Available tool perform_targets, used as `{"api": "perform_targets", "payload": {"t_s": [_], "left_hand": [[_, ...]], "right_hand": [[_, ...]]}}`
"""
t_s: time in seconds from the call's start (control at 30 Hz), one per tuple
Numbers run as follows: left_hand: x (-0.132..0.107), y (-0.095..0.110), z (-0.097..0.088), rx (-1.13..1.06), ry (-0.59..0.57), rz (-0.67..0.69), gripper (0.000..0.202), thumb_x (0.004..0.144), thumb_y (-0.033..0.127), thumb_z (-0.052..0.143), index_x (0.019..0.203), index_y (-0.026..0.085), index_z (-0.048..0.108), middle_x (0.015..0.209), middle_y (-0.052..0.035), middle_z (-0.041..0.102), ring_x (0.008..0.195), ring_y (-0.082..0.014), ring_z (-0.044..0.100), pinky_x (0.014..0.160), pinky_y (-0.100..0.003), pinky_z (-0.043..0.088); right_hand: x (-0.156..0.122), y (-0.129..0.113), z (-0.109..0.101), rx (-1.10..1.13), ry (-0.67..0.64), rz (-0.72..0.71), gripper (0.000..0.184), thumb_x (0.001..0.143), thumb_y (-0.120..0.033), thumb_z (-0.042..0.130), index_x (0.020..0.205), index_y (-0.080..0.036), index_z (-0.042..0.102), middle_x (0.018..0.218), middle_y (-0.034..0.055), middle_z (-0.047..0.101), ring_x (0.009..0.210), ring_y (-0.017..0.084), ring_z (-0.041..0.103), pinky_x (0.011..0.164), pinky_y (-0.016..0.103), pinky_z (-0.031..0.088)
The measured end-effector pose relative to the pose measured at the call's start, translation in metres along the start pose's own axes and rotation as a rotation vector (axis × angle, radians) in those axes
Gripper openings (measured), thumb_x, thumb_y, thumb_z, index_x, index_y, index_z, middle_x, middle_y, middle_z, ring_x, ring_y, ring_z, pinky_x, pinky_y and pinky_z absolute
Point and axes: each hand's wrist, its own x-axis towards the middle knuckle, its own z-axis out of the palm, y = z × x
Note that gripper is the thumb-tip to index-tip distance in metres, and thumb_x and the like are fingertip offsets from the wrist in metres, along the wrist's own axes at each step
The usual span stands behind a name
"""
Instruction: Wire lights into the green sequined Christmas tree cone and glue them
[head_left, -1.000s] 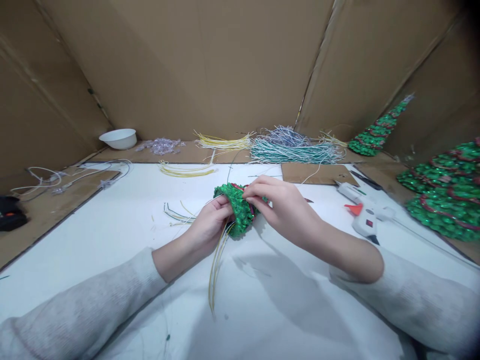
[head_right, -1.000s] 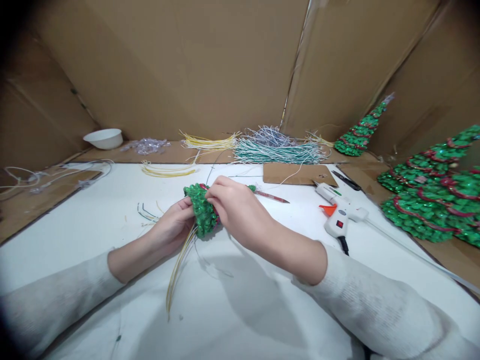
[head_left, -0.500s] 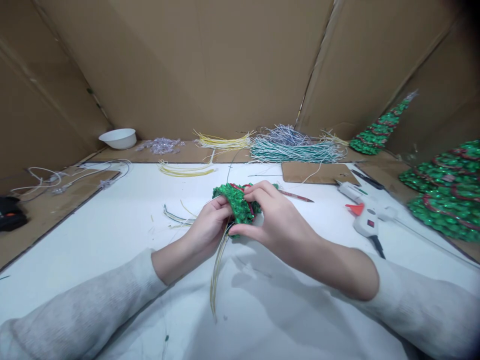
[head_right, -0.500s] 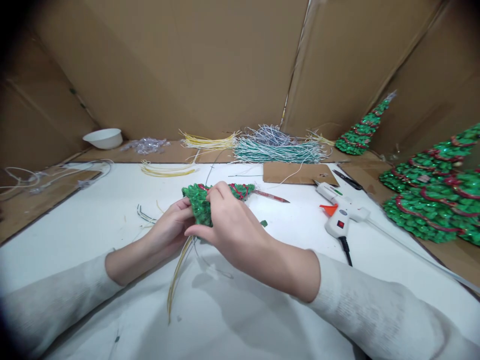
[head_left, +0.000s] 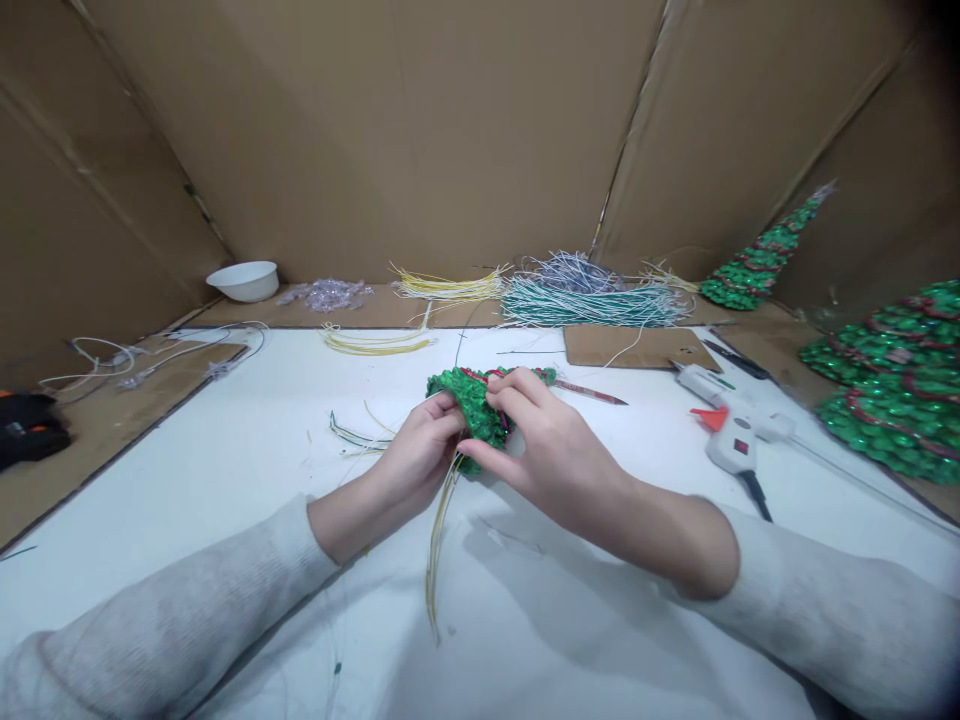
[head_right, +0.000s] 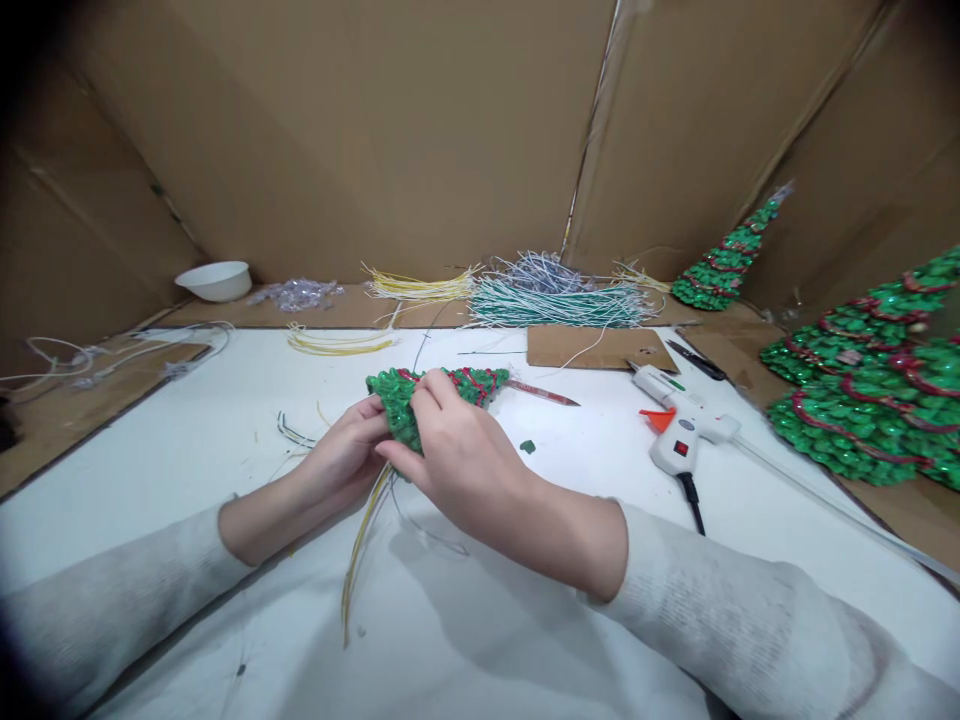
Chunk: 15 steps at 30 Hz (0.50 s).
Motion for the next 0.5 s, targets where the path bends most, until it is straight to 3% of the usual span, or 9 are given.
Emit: {"api": "perform_targets", "payload": {"t_s": [0.17,0.5], "left_hand": [[-0.001,0.0004,0.0021,-0.007,0.01,0.007,0.011,0.064,0.009,0.066,0.073,0.015,0.069,0.07,-0.0008,0.069,0.061,-0.0098,0.057,0.063,-0.02,0.043],[0.0013,-0.0013,-0.0011,-0.014,0.002,-0.007,0.017,0.067,0.007,0.064,0.081,0.015,0.072,0.072,-0.0017,0.071,0.064,-0.0106,0.061,0.067,-0.02,0.045]], "right_hand": [[-0.0006,0.0006,-0.0005,0.018,0.008,-0.016,0.024,0.08,-0.024,0.065,0.094,-0.005,0.059,0.1,0.0164,0.057,0.099,0.03,0.06,0.082,0.045,0.053],[-0.0002,0.0017,-0.0007,0.038,0.058,0.01,0.038,0.076,-0.027,0.07,0.103,-0.004,0.056,0.118,0.0211,0.052,0.108,0.032,0.057,0.086,0.045,0.053]]}}
